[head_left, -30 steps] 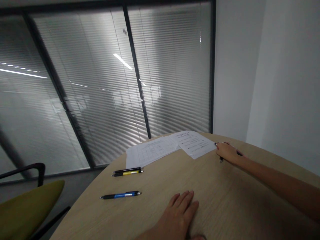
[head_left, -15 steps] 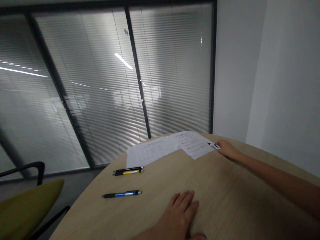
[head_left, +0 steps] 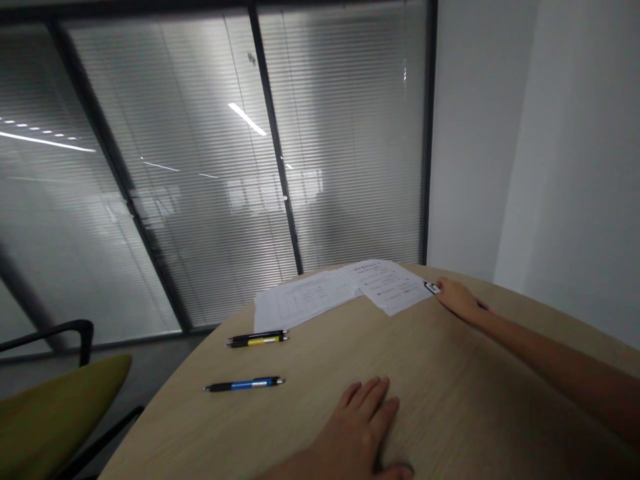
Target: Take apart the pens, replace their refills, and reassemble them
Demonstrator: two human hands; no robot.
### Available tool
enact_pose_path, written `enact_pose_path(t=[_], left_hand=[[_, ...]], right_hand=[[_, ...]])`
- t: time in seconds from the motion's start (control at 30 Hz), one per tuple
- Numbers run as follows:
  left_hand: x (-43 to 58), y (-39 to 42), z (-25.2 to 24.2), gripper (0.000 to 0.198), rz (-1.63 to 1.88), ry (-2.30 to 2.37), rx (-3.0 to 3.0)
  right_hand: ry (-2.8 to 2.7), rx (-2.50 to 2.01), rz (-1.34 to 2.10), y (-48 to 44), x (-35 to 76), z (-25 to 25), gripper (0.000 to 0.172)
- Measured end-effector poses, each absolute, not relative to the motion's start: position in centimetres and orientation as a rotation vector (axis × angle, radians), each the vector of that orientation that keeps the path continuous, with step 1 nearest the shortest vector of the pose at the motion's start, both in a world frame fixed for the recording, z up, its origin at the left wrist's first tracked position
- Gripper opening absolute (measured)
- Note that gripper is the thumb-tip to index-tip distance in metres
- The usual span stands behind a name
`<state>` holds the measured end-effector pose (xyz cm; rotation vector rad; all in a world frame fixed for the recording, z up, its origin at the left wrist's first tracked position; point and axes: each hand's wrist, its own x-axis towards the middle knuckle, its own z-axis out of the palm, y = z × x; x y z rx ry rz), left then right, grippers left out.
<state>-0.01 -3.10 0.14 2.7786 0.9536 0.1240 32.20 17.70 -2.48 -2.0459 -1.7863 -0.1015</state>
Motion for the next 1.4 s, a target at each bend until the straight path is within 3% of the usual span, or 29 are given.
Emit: enact_pose_path(t=[0.4, 0.7, 1.07, 1.4], left_hand=[[-0.1, -3.0, -0.1, 0.066, 0.117, 0.955, 2.762], [0.0, -2.9, 0.0, 0.067, 0.085, 0.964, 2.765], [0.0, -3.0, 0.0, 0.066, 0.115, 0.946, 2.761], [0.2, -2.9, 0.0, 0.067, 0.09, 0.968, 2.774]], right_hand=[[-1.983, -2.1, -0.262, 16.9, 30.9, -2.9, 0.019], [-1.891, -2.223, -0.198, 16.4, 31.1, -2.4, 0.029], [-1.869, -2.265, -0.226, 15.7, 30.2, -1.8, 0.021], [-1.926, -2.125, -0.336, 13.8, 29.7, -0.8, 0.027]])
